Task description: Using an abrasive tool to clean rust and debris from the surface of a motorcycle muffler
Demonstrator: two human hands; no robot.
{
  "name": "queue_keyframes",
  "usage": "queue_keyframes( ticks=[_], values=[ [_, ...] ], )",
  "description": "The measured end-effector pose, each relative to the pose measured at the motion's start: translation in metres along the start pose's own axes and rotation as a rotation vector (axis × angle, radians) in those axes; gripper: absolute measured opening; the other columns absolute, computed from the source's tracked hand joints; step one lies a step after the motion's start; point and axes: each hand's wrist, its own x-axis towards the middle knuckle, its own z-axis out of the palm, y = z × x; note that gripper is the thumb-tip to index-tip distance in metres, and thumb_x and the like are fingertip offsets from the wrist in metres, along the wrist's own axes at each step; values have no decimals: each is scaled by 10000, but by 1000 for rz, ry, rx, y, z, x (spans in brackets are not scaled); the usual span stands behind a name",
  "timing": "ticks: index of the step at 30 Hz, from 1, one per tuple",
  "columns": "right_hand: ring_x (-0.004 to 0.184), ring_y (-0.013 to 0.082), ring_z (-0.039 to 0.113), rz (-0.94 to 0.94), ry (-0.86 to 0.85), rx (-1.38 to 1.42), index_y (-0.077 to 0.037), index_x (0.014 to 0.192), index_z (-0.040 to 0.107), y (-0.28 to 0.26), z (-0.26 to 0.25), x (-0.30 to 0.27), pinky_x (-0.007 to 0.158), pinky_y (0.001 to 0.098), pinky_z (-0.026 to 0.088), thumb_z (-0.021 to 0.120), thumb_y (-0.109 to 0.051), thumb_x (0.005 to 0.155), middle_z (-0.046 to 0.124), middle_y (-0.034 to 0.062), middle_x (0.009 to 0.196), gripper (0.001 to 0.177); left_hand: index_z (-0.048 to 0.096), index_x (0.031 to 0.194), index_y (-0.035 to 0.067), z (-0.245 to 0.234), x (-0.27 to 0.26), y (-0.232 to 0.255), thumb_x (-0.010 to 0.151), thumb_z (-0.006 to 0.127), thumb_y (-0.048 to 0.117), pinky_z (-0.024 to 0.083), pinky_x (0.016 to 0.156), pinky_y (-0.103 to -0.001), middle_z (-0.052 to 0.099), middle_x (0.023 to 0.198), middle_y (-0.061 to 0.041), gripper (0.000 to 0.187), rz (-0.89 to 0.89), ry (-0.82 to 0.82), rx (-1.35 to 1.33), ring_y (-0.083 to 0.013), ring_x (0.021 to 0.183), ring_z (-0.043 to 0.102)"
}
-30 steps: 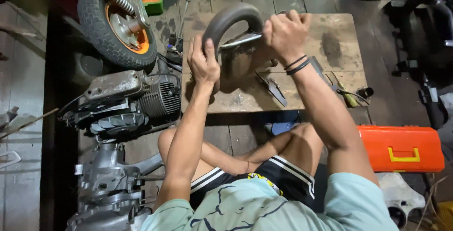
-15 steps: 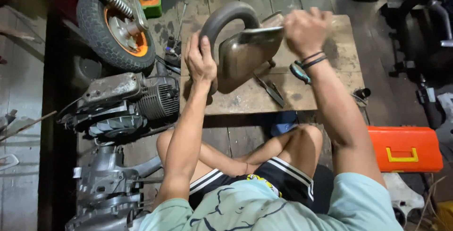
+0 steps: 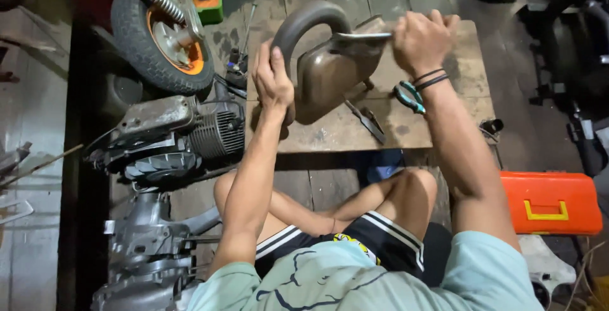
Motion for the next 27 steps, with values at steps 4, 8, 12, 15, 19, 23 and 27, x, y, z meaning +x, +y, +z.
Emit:
queue_keyframes(
  ticks=[4,8,12,15,19,23,27],
  values=[
    [803,175,627,-81,8,66,-226,815,690,-60,-10,5,779,381,332,457,-397,1078,734,-76,754,391,621,1141,51,-7,0,-5,1094,310,409,482,816,-403,683,1009,-142,477,28,-5,34,-357,942,645],
    [761,171,574,-71,-85,-2,-211,814,649,-12,-9,-3,776,368,327,345,-375,1114,743,-40,775,457,620,1152,34,-6,-5,-6,1092,319,379,489,826,-417,681,1019,-156,462,39,-13,20,-359,945,644],
    [702,181,567,-6,83,-16,-212,726,639,-16,-10,-4,718,374,360,362,-322,1064,669,-23,679,450,624,1155,50,-4,-5,-6,1088,307,422,491,826,-417,688,1027,-149,493,-19,-9,41,-351,954,648],
    [696,132,515,-150,5,35,-238,780,664,-73,-17,5,736,351,312,426,-394,1080,637,-58,676,413,605,1181,24,-6,-7,-11,1092,308,419,483,826,-430,673,1033,-180,502,-16,-25,44,-380,971,645],
    [873,226,657,-219,16,-52,-279,842,703,-24,-4,-3,825,510,400,525,-354,999,736,-53,823,249,611,1197,39,-9,-14,-8,1093,324,412,493,864,-433,681,1064,-177,482,-19,-37,20,-385,1006,652],
    [766,263,599,-96,18,-62,-181,823,708,-15,3,-7,790,495,360,439,-363,1096,706,59,778,425,613,1187,65,-9,-10,-10,1087,312,440,495,845,-412,687,1041,-153,491,-43,-36,16,-354,979,652],
    [727,183,570,-161,99,40,-254,814,650,-79,-24,2,728,399,324,484,-357,1054,667,-45,757,309,622,1133,29,-6,-2,-7,1078,323,408,485,851,-433,698,1030,-194,486,-70,-42,17,-395,980,662]
  ],
)
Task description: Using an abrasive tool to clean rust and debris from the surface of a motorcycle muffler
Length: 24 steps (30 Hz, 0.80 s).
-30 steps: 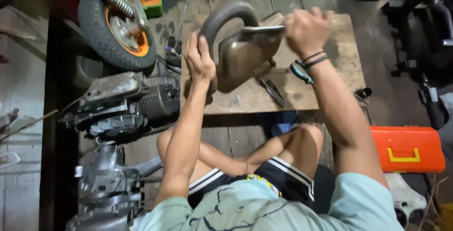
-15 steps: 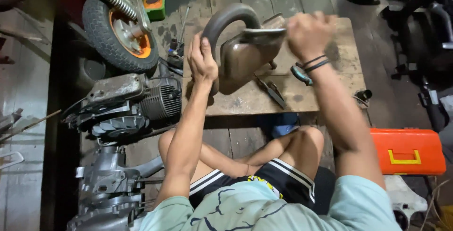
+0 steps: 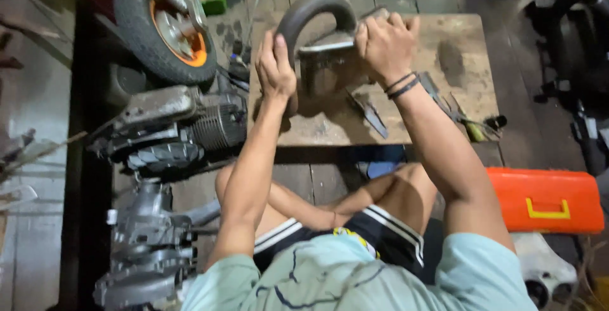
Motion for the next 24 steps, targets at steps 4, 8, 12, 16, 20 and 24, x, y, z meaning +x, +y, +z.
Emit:
queue_keyframes(
  ticks=[4,8,12,16,20,24],
  values=[
    [994,295,692,19,-189,-9,-165,1010,787,58,18,-26,843,533,437,433,-328,1040,791,9,911,391,607,1072,39,-2,-3,2,1079,333,380,469,775,-429,664,926,-175,438,51,14,17,-386,870,628],
    [715,267,575,134,-198,-67,-205,790,636,68,33,-39,714,462,356,380,-308,1042,690,22,750,375,626,1135,68,-1,-3,-1,1084,336,400,490,802,-406,691,988,-131,444,46,32,-10,-345,922,659],
    [703,158,565,41,-66,-33,-229,835,692,15,15,-5,719,397,328,400,-393,1058,694,-59,760,401,578,994,18,3,4,-3,1084,347,388,431,702,-458,641,872,-195,445,73,44,37,-412,806,617],
    [859,262,668,136,-192,-97,-237,875,757,77,11,-23,795,511,415,356,-351,1078,755,27,846,463,608,1043,28,0,-2,5,1083,340,363,468,763,-435,671,929,-169,431,76,37,18,-377,864,634],
    [920,289,667,266,-436,15,-146,856,686,57,-5,-8,859,487,375,288,-377,1098,762,43,864,519,613,1041,54,11,8,3,1081,348,377,460,763,-425,661,918,-143,420,61,71,31,-359,857,626],
    [764,149,599,138,-275,8,-253,875,698,32,18,-3,743,363,331,370,-433,1108,741,-66,723,440,562,934,49,6,7,-1,1085,356,363,401,683,-411,577,810,-119,404,85,65,27,-313,749,546]
  ],
)
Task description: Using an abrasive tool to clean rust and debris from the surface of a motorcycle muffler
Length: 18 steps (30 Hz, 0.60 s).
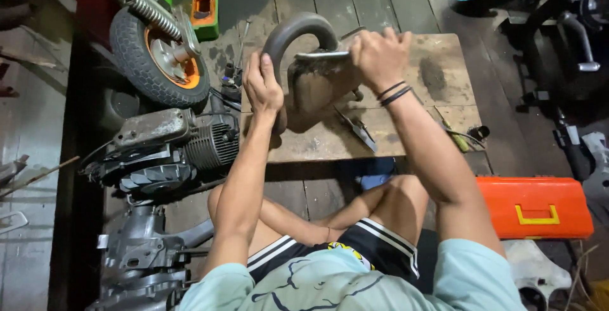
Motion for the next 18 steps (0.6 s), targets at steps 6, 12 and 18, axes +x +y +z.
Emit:
queue_keyframes(
  ticks=[6,12,18],
  values=[
    [727,177,598,124,-49,-50,-198,755,611,57,-4,-15,804,389,336,337,-385,1120,644,-40,688,493,535,877,63,3,-1,2,1082,357,373,388,671,-409,553,771,-99,413,-7,35,20,-289,716,520],
    [830,162,658,-35,140,-55,-237,865,715,-1,9,4,784,391,378,438,-400,1066,723,-68,760,380,640,1092,45,-3,-6,1,1086,351,365,474,752,-431,686,934,-148,431,32,1,15,-366,852,650],
    [739,155,590,73,117,29,-222,797,692,37,11,-13,746,373,368,316,-362,1119,697,-44,741,514,651,1109,78,1,-6,2,1077,369,364,497,793,-412,718,994,-114,403,-19,32,21,-336,908,673]
  ],
)
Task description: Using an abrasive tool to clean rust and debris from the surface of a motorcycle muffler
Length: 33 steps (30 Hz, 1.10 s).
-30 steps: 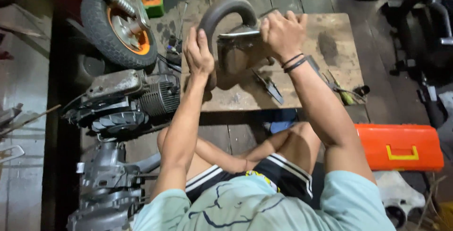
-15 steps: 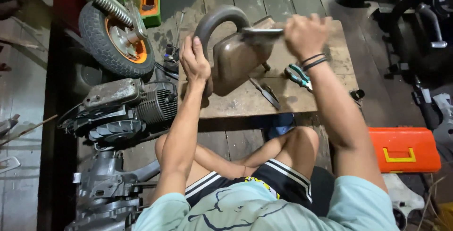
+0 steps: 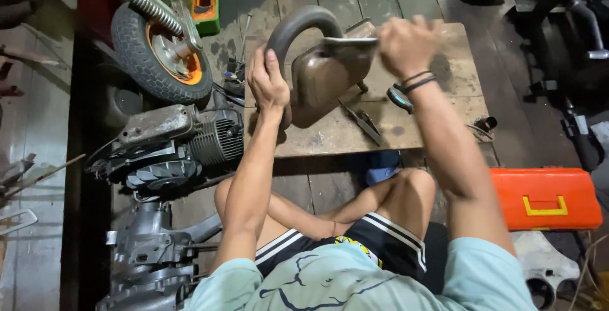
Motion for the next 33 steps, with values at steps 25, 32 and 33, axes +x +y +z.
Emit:
queue_keyframes(
  ticks=[25,32,33],
  values=[
    [849,228,574,-17,50,226,-145,817,595,-51,16,2,829,380,321,246,-271,1034,657,30,778,429,518,856,54,1,9,-2,1079,331,329,390,698,-400,561,792,-110,401,-24,5,-24,-301,746,529],
    [792,242,558,41,35,-31,-164,843,654,-1,33,-9,766,416,330,297,-323,1058,675,59,805,446,592,982,36,-4,1,0,1070,315,470,424,718,-407,614,858,-143,523,-50,-26,-49,-336,802,592],
    [802,314,543,39,19,-94,-138,891,625,-3,34,-4,737,491,365,376,-289,1000,633,142,837,311,626,1060,54,2,7,0,1073,315,478,458,749,-399,652,915,-134,526,-49,-26,-63,-341,862,636]
  ],
)
